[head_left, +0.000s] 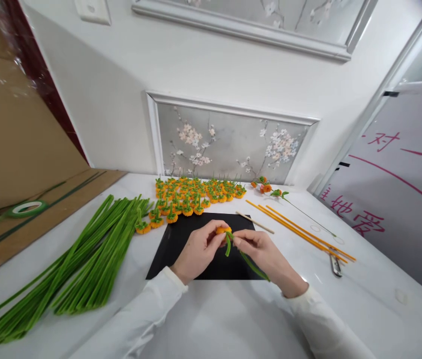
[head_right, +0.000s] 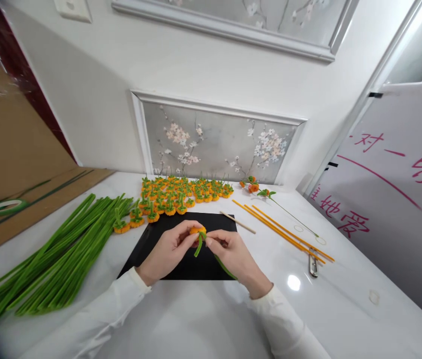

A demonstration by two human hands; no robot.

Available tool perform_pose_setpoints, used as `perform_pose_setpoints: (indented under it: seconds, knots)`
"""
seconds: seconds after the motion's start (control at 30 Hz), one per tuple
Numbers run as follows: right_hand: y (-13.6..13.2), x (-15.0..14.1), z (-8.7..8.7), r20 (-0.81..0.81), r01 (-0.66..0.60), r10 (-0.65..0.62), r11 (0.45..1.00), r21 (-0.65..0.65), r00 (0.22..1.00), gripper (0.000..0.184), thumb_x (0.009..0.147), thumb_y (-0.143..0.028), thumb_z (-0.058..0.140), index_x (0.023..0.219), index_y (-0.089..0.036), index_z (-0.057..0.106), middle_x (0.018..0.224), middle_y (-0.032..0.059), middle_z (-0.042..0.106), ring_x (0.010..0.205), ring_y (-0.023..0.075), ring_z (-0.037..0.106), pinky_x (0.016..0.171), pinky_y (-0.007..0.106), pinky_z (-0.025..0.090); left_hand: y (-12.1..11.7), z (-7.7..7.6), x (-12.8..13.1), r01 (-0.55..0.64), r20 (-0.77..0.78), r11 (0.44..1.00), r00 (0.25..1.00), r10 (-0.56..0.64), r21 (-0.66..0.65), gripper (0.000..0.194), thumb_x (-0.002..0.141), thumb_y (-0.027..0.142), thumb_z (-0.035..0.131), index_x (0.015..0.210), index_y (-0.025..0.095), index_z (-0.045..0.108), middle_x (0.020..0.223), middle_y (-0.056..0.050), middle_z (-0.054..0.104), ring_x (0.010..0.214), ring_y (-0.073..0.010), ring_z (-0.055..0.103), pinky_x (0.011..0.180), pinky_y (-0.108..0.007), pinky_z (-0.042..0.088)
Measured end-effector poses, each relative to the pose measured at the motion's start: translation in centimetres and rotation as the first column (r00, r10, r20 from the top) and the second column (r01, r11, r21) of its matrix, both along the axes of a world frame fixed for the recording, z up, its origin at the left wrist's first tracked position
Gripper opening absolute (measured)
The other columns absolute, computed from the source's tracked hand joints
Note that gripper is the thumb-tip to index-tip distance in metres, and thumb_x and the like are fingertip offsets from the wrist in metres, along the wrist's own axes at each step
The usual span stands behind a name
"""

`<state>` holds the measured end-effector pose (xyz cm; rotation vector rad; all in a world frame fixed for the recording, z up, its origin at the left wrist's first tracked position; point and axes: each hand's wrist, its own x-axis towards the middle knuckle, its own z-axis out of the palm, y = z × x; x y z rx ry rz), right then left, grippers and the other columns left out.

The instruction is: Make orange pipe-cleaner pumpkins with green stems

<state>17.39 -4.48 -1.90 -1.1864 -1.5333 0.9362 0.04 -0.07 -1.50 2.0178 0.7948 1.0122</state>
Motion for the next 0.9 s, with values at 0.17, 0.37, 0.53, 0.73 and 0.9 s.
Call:
perform_pose_setpoints:
  seconds: [0.17,0.37,0.53,0.73,0.9]
  knots:
    - [0.0,-0.2,0.0,-0.122,-0.021,0.000,0.986,-0.164,0.992,0.024,0.073,-0.038,0.067,0.082,-0.016,0.071,0.068,-0.0012,0.060,0.063,0.0115,0.048,0.060,0.024,0.037,0.0,0.2,-0.1,0.024,-0.081,0.983,0.997,-0.010,0.180,0.023,0.088,0.017,0.045,0.104,0.020,0.062,0.100,-0.004,0.067,0.087,-0.0145,0.061,0.077,-0.024,0.047]
    - [0.1,-0.4,-0.4,-0.235,0.024,-0.074,0.978,-0.207,0.969,0.030,0.067,-0.043,0.073,0.077,-0.015,0.070,0.059,-0.0032,0.056,0.053,0.0080,0.044,0.052,0.022,0.037,-0.2,0.7,-0.1,0.055,-0.172,0.981,0.985,-0.023,0.184,0.025,0.089,0.015,0.043,0.104,0.020,0.062,0.096,-0.002,0.069,0.081,-0.0133,0.062,0.076,-0.022,0.046]
    - [0.1,-0.7,-0.5,-0.307,-0.004,-0.090,0.957,-0.291,0.948,0.037,0.060,-0.046,0.078,0.078,-0.015,0.068,0.061,-0.0009,0.061,0.055,0.0095,0.055,0.053,0.021,0.045,-0.4,1.1,-0.4,0.075,-0.238,0.984,0.971,-0.035,0.161,0.026,0.086,0.013,0.045,0.103,0.020,0.063,0.090,0.000,0.069,0.073,-0.0115,0.060,0.069,-0.020,0.043]
    - [0.3,-0.8,-1.1,-0.230,0.084,-0.127,0.979,-0.186,0.965,0.036,0.059,-0.045,0.078,0.073,-0.014,0.069,0.055,-0.0029,0.057,0.051,0.0080,0.051,0.049,0.020,0.045,-0.2,1.1,-0.5,0.149,-0.229,0.974,0.967,-0.108,0.172,0.028,0.087,0.013,0.042,0.103,0.020,0.064,0.090,-0.001,0.068,0.071,-0.0111,0.057,0.067,-0.020,0.041]
    - [0.1,-0.7,-0.8,-0.274,0.011,-0.087,0.963,-0.270,0.958,0.039,0.059,-0.047,0.077,0.077,-0.014,0.068,0.063,0.0003,0.064,0.057,0.0109,0.060,0.057,0.024,0.052,-0.1,0.9,-0.4,0.134,-0.210,0.979,0.972,-0.100,0.154,0.029,0.087,0.016,0.040,0.101,0.019,0.065,0.088,-0.003,0.068,0.074,-0.0131,0.058,0.069,-0.022,0.042]
